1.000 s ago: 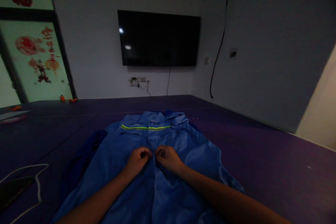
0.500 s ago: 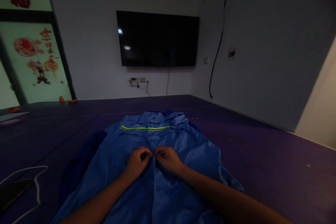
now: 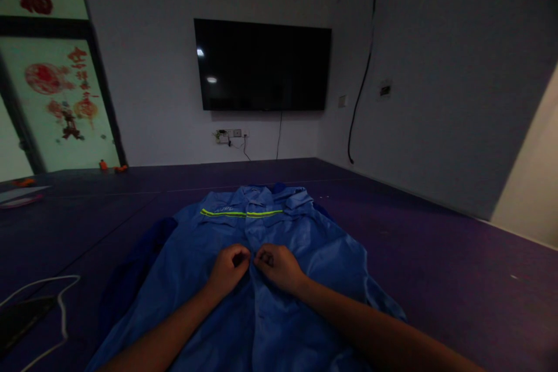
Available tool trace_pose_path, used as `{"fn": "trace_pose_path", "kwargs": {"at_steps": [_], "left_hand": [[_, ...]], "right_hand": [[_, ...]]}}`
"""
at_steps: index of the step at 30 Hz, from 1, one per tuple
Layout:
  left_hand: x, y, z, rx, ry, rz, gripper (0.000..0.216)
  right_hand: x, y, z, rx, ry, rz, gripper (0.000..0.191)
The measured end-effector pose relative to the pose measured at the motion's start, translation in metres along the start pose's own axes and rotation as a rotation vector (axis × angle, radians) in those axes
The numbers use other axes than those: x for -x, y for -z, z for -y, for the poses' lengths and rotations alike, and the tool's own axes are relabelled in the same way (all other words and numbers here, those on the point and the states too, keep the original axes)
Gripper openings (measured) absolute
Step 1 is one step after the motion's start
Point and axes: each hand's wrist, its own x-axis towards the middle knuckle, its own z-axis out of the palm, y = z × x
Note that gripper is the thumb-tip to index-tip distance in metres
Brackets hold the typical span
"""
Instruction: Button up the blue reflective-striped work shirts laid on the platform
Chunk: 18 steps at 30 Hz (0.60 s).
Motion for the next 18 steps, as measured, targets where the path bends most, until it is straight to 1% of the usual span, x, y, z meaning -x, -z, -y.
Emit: {"fn": "trace_pose_path", "kwargs": {"at_steps": [5,11,18], "left_hand": [[-0.001,-0.001,0.003,0.025,0.014,0.041,0.013],[-0.003,-0.002,0.009,0.16,0.05,0.137,0.009],[-0.003,-0.002,0.011,0.191,0.034,0.153,0.005]], "right_hand": [[0.0,0.0,0.001,0.012,-0.018,-0.005,0.012],[-0.002,-0.001,-0.002,-0.026,-0.049,-0.009,0.013],[-0.003,-0.003,-0.005,-0.023,-0.042,-0.018,0.013]]}}
